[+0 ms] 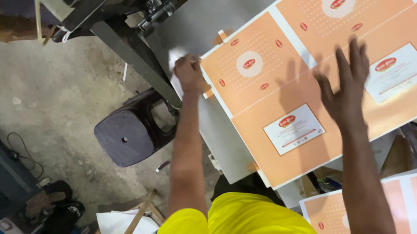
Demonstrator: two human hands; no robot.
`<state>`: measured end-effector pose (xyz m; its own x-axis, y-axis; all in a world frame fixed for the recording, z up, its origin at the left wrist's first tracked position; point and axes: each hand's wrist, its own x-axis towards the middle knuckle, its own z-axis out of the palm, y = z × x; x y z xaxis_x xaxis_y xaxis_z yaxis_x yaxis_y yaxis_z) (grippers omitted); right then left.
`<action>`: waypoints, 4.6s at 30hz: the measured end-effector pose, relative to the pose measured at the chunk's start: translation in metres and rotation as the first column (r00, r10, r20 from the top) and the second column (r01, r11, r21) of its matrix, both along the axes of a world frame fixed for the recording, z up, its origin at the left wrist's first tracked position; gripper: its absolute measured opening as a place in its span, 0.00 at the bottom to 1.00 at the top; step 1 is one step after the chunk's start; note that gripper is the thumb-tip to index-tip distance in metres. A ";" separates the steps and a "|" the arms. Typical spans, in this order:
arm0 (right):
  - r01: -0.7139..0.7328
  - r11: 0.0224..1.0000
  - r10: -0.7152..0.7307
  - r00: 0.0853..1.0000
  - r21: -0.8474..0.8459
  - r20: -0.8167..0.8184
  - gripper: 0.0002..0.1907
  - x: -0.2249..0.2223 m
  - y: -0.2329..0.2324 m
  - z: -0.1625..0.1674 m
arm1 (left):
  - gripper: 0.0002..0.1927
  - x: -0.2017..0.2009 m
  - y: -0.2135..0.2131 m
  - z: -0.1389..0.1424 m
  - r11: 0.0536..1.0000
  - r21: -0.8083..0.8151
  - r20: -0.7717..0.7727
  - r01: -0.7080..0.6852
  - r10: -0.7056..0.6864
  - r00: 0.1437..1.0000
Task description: The person repeatedly picks up large printed sheets and feeds them into a printing machine. They handle the sheets one at a time, placing them onto the machine's input tray and then stacking the processed sheets on the right side.
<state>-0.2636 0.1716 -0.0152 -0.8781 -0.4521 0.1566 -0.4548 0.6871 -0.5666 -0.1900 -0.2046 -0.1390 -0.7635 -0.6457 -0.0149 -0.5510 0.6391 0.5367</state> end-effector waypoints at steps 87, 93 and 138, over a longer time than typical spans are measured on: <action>0.197 0.980 -0.193 0.973 0.015 -0.123 0.25 0.097 0.095 0.065 | 0.08 -0.014 -0.027 0.088 0.977 0.101 -0.028 0.189 -0.188 0.982; 0.410 0.898 -0.393 0.911 0.161 -0.127 0.23 0.258 0.233 0.056 | 0.10 0.053 0.080 0.270 0.852 0.130 -0.510 0.507 -0.381 0.771; 0.623 0.749 -0.663 0.710 -0.226 -0.237 0.33 0.059 0.239 0.149 | 0.10 0.102 0.285 0.302 0.657 0.541 -0.567 0.525 -0.176 0.805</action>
<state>-0.2050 0.4106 0.1337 -0.8542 0.2456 0.4583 -0.0802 0.8087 -0.5827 -0.0876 0.0806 0.1635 -0.9574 -0.2792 0.0744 0.0411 0.1232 0.9915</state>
